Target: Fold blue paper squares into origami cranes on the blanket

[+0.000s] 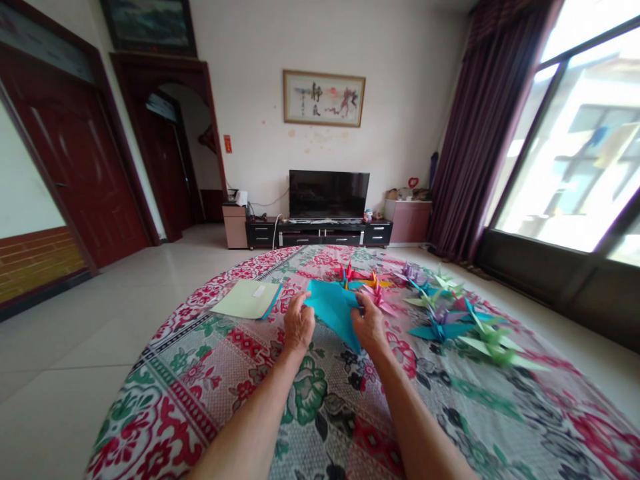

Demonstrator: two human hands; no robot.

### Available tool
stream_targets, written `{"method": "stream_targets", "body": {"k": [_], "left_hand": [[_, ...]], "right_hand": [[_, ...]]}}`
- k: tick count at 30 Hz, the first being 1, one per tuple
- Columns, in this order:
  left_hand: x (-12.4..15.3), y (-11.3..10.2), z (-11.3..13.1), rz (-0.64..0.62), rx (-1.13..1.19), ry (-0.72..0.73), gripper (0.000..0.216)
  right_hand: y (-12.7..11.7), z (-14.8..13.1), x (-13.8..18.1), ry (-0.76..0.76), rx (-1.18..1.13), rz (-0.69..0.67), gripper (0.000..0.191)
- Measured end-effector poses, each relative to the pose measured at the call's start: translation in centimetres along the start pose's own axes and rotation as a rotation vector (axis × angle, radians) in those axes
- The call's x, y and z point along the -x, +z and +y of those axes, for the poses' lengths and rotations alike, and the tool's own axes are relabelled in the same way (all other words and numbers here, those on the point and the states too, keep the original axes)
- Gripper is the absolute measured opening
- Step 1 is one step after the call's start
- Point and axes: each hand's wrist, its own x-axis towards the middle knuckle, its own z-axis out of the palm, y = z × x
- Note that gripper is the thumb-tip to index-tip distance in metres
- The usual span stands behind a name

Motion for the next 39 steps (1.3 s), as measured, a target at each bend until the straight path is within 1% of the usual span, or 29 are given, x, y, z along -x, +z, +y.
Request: {"method": "stream_targets", "body": {"k": [3, 6, 8, 10, 14, 18, 21, 24, 26, 28, 30, 32, 34, 37, 39], "left_hand": [[-0.2, -0.2, -0.1, 0.003, 0.067, -0.008, 0.032], [-0.3, -0.3, -0.5, -0.030, 0.072, -0.096, 0.031], [-0.3, -0.2, -0.9, -0.065, 0.070, -0.169, 0.036], [-0.4, -0.1, -1.3, -0.099, 0.102, -0.192, 0.043], [-0.4, 0.0, -1.6, -0.144, 0.269, -0.237, 0.047], [-0.4, -0.4, -1.1, -0.190, 0.450, -0.382, 0.044], [-0.3, -0.6, -0.8, -0.203, 0.490, -0.423, 0.033], [-0.3, -0.7, -0.7, -0.233, 0.512, -0.387, 0.023], [-0.3, -0.7, -0.8, -0.236, 0.546, -0.363, 0.023], [-0.3, -0.6, -0.8, -0.189, 0.530, -0.370, 0.031], [-0.4, -0.5, -0.9, -0.105, 0.448, -0.388, 0.040], [-0.5, -0.3, -1.0, -0.033, 0.379, -0.375, 0.041], [-0.5, -0.2, -1.1, -0.005, 0.364, -0.354, 0.037], [-0.5, -0.3, -0.9, -0.028, 0.395, -0.335, 0.027], [-0.5, -0.6, -0.6, -0.094, 0.464, -0.328, 0.017]], "right_hand": [[0.8, 1.1, 0.4, 0.024, -0.232, -0.005, 0.043], [1.3, 1.8, 0.5, 0.079, -0.424, -0.035, 0.044], [1.3, 2.1, 0.4, 0.124, -0.519, -0.028, 0.046], [1.3, 2.2, 0.2, 0.171, -0.602, -0.013, 0.048], [1.1, 2.3, 0.1, 0.241, -0.737, -0.005, 0.052], [1.0, 2.3, 0.1, 0.247, -0.734, -0.006, 0.054], [1.0, 2.3, 0.0, 0.236, -0.726, -0.015, 0.054], [0.9, 2.2, -0.1, 0.243, -0.738, -0.013, 0.052], [0.8, 2.1, -0.1, 0.248, -0.750, -0.011, 0.050], [0.7, 1.9, 0.0, 0.241, -0.752, -0.021, 0.049], [0.7, 1.6, 0.1, 0.222, -0.735, -0.040, 0.048], [0.8, 1.3, 0.3, 0.196, -0.721, -0.060, 0.046], [0.9, 1.1, 0.4, 0.179, -0.729, -0.073, 0.046], [0.9, 1.1, 0.3, 0.180, -0.743, -0.078, 0.045], [0.9, 1.2, 0.2, 0.191, -0.755, -0.068, 0.045]]}}
